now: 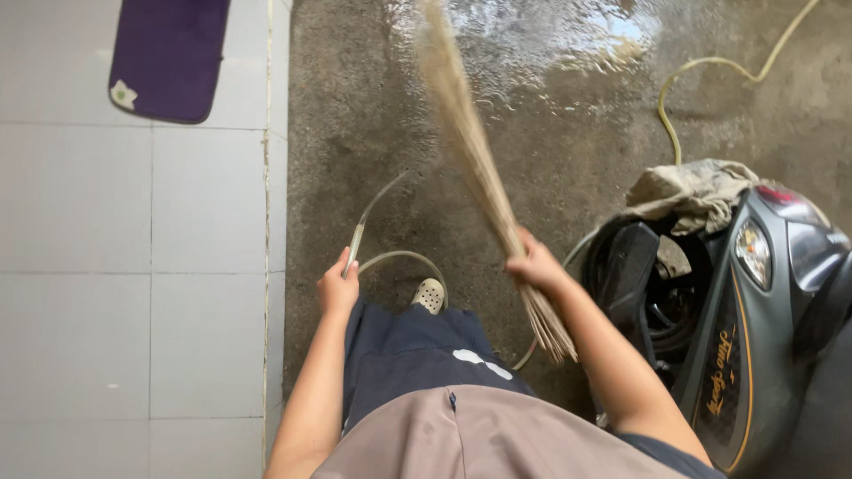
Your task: The person sweeps a wet concrete floor with a traditional broom while holding a water hose. They move a plastic container and a toy car out of the way, then continue sweeping and spraying water across the area.
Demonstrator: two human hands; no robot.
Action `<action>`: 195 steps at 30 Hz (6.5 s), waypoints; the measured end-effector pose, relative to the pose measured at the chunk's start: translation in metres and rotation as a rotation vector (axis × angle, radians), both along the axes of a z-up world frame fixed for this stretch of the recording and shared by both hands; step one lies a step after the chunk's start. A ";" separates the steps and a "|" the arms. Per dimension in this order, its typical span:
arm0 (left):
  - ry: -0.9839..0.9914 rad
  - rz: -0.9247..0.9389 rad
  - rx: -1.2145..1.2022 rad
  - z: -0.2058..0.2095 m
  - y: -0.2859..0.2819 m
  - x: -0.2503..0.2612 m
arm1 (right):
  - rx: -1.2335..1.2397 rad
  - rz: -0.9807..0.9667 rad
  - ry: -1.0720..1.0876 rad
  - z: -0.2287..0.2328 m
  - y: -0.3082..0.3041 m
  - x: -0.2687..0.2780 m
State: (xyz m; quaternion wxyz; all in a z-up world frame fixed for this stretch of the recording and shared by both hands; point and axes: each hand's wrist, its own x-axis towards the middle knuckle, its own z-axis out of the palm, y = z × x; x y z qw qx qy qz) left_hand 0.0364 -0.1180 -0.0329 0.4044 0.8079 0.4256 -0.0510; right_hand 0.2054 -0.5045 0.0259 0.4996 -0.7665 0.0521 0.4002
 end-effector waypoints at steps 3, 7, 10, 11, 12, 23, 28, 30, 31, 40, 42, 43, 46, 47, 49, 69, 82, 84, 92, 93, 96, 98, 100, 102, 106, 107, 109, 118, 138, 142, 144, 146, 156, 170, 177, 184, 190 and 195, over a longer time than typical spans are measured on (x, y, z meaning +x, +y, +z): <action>0.085 0.069 0.008 -0.018 0.008 -0.006 | -0.005 0.137 0.373 0.004 0.015 -0.063; 0.172 0.174 -0.036 -0.048 0.012 -0.014 | -0.024 0.224 0.755 -0.044 0.020 -0.120; 0.214 0.220 -0.080 -0.061 0.014 -0.023 | -0.057 0.198 0.765 -0.101 0.016 -0.093; 0.246 0.236 -0.101 -0.062 0.015 -0.026 | -0.081 0.180 0.734 -0.112 0.007 -0.073; 0.276 0.251 -0.123 -0.062 0.015 -0.027 | -0.117 0.125 0.649 -0.119 -0.002 -0.053; 0.058 0.460 -0.329 0.033 0.044 0.030 | -0.019 -0.252 0.310 -0.106 0.000 0.110; -0.055 0.463 -0.267 0.030 0.067 0.064 | 0.068 -0.262 0.238 -0.057 -0.010 0.097; -0.067 0.427 -0.222 0.023 0.078 0.076 | 0.106 -0.270 0.252 -0.042 -0.013 0.085; -0.056 0.423 -0.213 0.020 0.083 0.083 | 0.124 -0.275 0.260 -0.035 -0.014 0.077; -0.110 0.363 -0.142 -0.043 0.155 0.165 | 0.055 -0.311 0.267 -0.011 0.027 0.014; -0.183 0.310 -0.069 -0.065 0.179 0.189 | 0.063 -0.333 0.289 -0.002 0.044 0.007; -0.172 0.301 -0.097 -0.072 0.190 0.203 | 0.069 -0.345 0.299 0.001 0.055 0.008; -0.158 0.260 -0.119 -0.087 0.209 0.234 | 0.080 -0.399 0.355 0.011 0.082 0.010; -0.171 0.239 -0.090 -0.091 0.212 0.243 | 0.060 -0.412 0.361 0.016 0.089 0.007; -0.197 0.231 -0.058 -0.095 0.218 0.260 | 0.031 -0.422 0.362 0.023 0.105 0.018; 0.035 0.425 0.088 -0.110 0.122 0.283 | 0.043 -0.077 0.247 0.024 0.084 0.325; 0.382 0.574 0.162 -0.075 -0.009 0.275 | -0.006 0.372 0.410 0.067 0.051 0.452; 0.410 0.659 0.143 -0.080 -0.012 0.263 | -0.076 0.466 0.444 0.070 0.055 0.454; 0.438 0.871 0.135 -0.062 -0.012 0.230 | -0.211 0.991 0.483 0.018 0.071 0.459; 0.433 0.897 0.135 -0.060 -0.009 0.231 | -0.151 1.094 0.441 -0.002 0.075 0.456; 0.376 0.767 0.196 -0.061 -0.005 0.243 | -0.139 1.280 0.382 -0.054 0.090 0.441; 0.357 0.748 0.151 -0.066 -0.006 0.257 | -0.323 1.079 0.584 -0.085 0.115 0.429; 0.337 0.686 0.156 -0.068 -0.007 0.270 | -0.401 0.825 0.657 -0.107 0.128 0.435; 0.319 0.591 0.204 -0.067 -0.011 0.285 | -0.391 0.535 0.605 -0.123 0.133 0.451; 0.216 0.475 0.205 -0.053 -0.010 0.319 | -0.228 0.258 0.520 -0.119 0.107 0.484; 0.216 0.464 0.187 -0.047 -0.009 0.328 | -0.271 0.214 0.481 -0.112 0.098 0.491; 0.194 0.448 0.164 -0.034 0.002 0.355 | -0.258 0.114 0.409 -0.105 0.090 0.509; 0.021 0.311 0.158 -0.010 0.051 0.424 | -0.028 -0.244 0.312 -0.092 0.018 0.521; -0.274 0.223 0.040 -0.025 0.232 0.532 | 0.193 -0.048 0.494 -0.068 0.228 0.349; -0.389 0.154 0.021 -0.045 0.252 0.514 | 0.002 -0.354 0.584 -0.095 0.263 0.391; -0.244 0.175 0.042 -0.040 0.261 0.503 | 0.092 -0.521 0.492 -0.097 0.251 0.418; -0.265 0.197 0.065 -0.032 0.274 0.496 | 0.026 -0.524 0.401 -0.096 0.246 0.455; -0.161 0.284 0.000 -0.016 0.295 0.517 | 0.013 -0.475 0.122 -0.061 0.250 0.533; -0.301 0.238 -0.051 -0.059 0.287 0.696 | 0.199 -0.339 0.520 -0.135 0.343 0.660; -0.259 0.230 0.017 -0.021 0.295 0.819 | 0.126 -0.642 0.492 -0.135 0.274 0.850; -0.157 0.252 0.117 0.034 0.315 0.900 | 0.150 -0.546 0.303 -0.113 0.261 0.909; -0.202 0.254 0.106 0.036 0.326 0.953 | 0.096 -0.404 0.305 -0.080 0.315 0.858; -0.260 0.206 0.078 -0.001 0.345 0.995 | 0.150 -0.188 0.528 -0.054 0.394 0.840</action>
